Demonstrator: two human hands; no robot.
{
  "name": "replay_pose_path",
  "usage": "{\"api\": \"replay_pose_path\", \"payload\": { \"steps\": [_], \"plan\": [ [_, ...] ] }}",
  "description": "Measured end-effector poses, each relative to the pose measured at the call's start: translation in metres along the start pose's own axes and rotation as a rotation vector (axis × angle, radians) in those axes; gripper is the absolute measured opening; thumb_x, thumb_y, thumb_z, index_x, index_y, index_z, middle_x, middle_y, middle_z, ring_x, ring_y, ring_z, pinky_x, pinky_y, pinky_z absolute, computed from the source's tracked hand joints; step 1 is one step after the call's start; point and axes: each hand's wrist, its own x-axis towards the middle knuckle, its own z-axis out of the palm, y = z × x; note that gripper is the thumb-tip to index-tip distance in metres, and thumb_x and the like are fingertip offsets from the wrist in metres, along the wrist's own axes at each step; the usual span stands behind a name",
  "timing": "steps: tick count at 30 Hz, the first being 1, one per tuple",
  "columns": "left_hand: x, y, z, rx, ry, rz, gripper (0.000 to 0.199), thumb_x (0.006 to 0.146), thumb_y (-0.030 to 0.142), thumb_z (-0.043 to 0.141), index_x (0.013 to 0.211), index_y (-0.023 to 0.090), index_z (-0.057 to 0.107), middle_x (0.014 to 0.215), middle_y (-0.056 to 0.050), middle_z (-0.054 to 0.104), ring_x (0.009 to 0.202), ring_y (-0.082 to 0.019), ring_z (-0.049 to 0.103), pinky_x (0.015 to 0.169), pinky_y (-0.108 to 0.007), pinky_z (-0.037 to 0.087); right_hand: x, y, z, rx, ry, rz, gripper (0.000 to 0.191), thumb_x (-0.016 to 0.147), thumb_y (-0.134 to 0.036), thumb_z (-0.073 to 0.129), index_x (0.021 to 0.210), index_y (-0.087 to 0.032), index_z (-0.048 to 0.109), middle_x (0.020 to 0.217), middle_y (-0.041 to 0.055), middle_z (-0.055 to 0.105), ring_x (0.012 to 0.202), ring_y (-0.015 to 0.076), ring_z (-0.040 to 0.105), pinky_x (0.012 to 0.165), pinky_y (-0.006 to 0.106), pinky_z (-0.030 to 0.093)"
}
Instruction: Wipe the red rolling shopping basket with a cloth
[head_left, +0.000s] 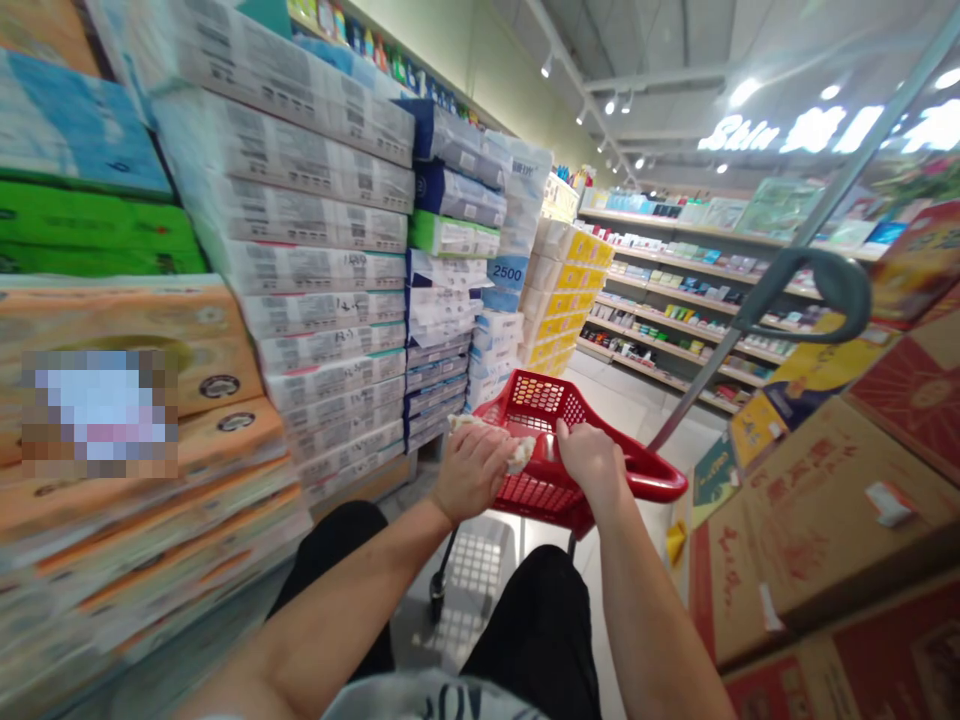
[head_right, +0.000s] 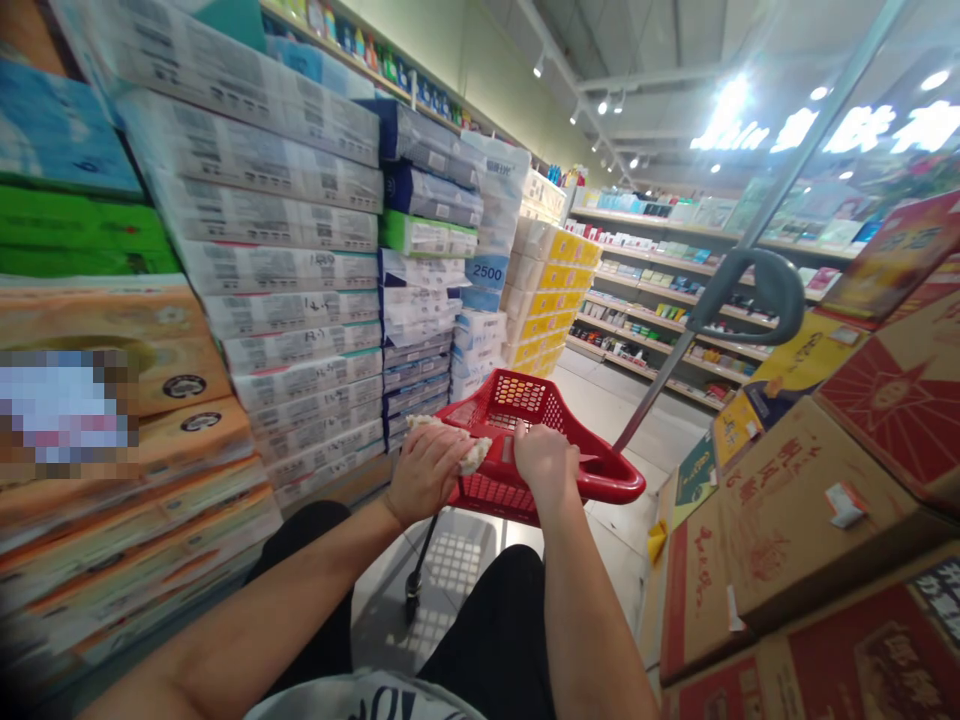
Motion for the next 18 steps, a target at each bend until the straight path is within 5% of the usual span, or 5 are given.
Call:
{"api": "replay_pose_path", "payload": {
  "steps": [3, 8, 14, 16, 18],
  "plan": [
    [0.018, -0.002, 0.000, 0.082, -0.084, -0.089, 0.032, 0.092, 0.030, 0.039, 0.103, 0.020, 0.069, 0.100, -0.008, 0.070, 0.099, -0.023, 0.059, 0.096, -0.042, 0.036, 0.005, -0.002, 0.001, -0.002, -0.007, 0.021, 0.055, 0.098, -0.048, 0.026, 0.099, -0.013, 0.067, 0.104, 0.0185, 0.069, 0.100, 0.0312, 0.065, 0.089, 0.047, 0.046],
    [0.068, -0.011, -0.001, 0.214, -0.507, -0.088, 0.038, 0.090, 0.034, 0.043, 0.069, 0.016, 0.070, 0.073, -0.010, 0.070, 0.072, -0.022, 0.063, 0.070, -0.036, 0.041, 0.013, -0.008, 0.001, -0.008, -0.035, 0.059, 0.052, 0.098, -0.047, 0.030, 0.104, -0.011, 0.067, 0.107, 0.0204, 0.067, 0.106, 0.0320, 0.063, 0.092, 0.046, 0.045],
    [0.042, -0.003, 0.004, 0.181, -0.163, -0.103, 0.036, 0.093, 0.031, 0.038, 0.085, 0.016, 0.070, 0.089, -0.011, 0.070, 0.088, -0.023, 0.062, 0.084, -0.040, 0.040, 0.012, -0.004, 0.002, -0.015, -0.021, 0.042, 0.052, 0.098, -0.045, 0.029, 0.102, -0.009, 0.067, 0.104, 0.0201, 0.067, 0.103, 0.0317, 0.064, 0.090, 0.045, 0.046],
    [0.048, -0.001, 0.002, 0.193, -0.222, -0.149, 0.036, 0.092, 0.032, 0.040, 0.082, 0.016, 0.070, 0.087, -0.011, 0.071, 0.086, -0.023, 0.063, 0.082, -0.039, 0.041, 0.012, -0.003, 0.002, -0.021, -0.032, 0.041, 0.052, 0.098, -0.045, 0.029, 0.103, -0.009, 0.067, 0.105, 0.0207, 0.067, 0.103, 0.0315, 0.063, 0.091, 0.045, 0.046],
    [0.066, -0.002, 0.000, 0.188, -0.466, -0.155, 0.037, 0.089, 0.038, 0.045, 0.074, 0.016, 0.070, 0.078, -0.011, 0.071, 0.077, -0.023, 0.064, 0.073, -0.035, 0.042, 0.012, -0.002, 0.001, -0.042, -0.045, 0.024, 0.052, 0.098, -0.045, 0.030, 0.104, -0.009, 0.066, 0.108, 0.0208, 0.066, 0.104, 0.0315, 0.063, 0.092, 0.044, 0.045]
  ]
}}
